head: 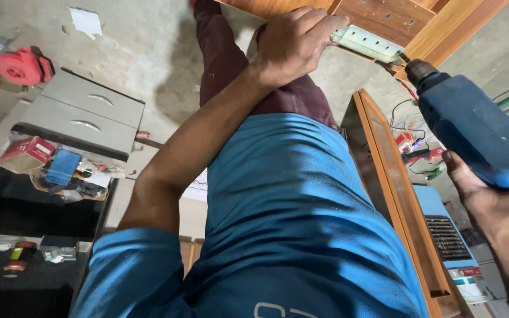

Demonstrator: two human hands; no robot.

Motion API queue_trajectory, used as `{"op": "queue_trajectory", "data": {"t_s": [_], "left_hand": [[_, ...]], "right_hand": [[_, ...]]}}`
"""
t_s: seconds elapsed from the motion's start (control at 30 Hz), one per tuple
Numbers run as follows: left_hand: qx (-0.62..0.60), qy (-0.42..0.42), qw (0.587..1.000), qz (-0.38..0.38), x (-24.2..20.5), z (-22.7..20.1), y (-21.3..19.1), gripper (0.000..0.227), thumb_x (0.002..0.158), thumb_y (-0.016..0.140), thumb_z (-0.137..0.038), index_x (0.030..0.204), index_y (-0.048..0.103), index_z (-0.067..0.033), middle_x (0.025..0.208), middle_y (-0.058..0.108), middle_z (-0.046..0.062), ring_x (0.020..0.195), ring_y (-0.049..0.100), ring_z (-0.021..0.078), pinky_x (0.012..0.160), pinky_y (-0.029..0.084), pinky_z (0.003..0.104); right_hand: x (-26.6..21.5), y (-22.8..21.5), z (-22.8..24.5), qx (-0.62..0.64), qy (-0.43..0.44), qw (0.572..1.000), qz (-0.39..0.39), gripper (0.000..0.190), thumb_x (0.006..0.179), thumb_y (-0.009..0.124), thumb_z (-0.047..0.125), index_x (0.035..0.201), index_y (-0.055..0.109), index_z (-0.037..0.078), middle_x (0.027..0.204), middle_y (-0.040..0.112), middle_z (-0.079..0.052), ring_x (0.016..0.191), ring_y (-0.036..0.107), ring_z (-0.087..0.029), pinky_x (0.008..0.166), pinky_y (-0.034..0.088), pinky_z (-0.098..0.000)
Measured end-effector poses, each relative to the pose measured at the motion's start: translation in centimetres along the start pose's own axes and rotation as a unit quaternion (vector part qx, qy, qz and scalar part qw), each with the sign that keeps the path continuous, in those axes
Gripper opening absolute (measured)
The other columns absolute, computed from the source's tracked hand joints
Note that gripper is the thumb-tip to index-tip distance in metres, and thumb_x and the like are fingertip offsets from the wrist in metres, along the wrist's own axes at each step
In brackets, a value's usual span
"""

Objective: The person assembles a wooden furniture piece by aligning wooden planks and securing them with screws using a power drill. They also attach metal brackets to the underside of the assembled panel.

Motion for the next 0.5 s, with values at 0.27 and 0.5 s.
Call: {"op": "queue_trajectory", "data": {"t_s": [0.27,0.5], "left_hand": [[-0.018,-0.003,1.000,-0.010,0.1,-0.3,-0.6,0.039,0.086,0.078,0.000,0.122,0.065,-0.0053,0.095,0.068,0.010,0.087,0.068,0.0288,0.075,0.055,0.041],[-0.001,-0.026,0.999,-0.044,1.1,-1.7,-1.6,0.038,0.085,0.080,-0.002,0.118,0.063,-0.0090,0.099,0.070,0.009,0.093,0.070,0.0301,0.080,0.057,0.041]], "right_hand": [[-0.6,1.0,-2.8,0.096,0.103,0.990,0.026,0.041,0.105,0.082,0.017,0.135,0.062,-0.002,0.098,0.072,-0.024,0.078,0.064,-0.038,0.069,0.049,-0.0473],[-0.2,0.4,-2.2,0.056,0.011,0.996,-0.065,0.056,0.093,0.089,0.018,0.129,0.058,-0.010,0.113,0.070,-0.025,0.104,0.069,-0.033,0.091,0.055,-0.0423]]}}
Point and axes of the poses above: each hand's wrist, its own x-axis towards the middle knuckle, its own y-axis out of the palm, z = x × y, the point moved 10 cm from there along x, towards the middle knuckle
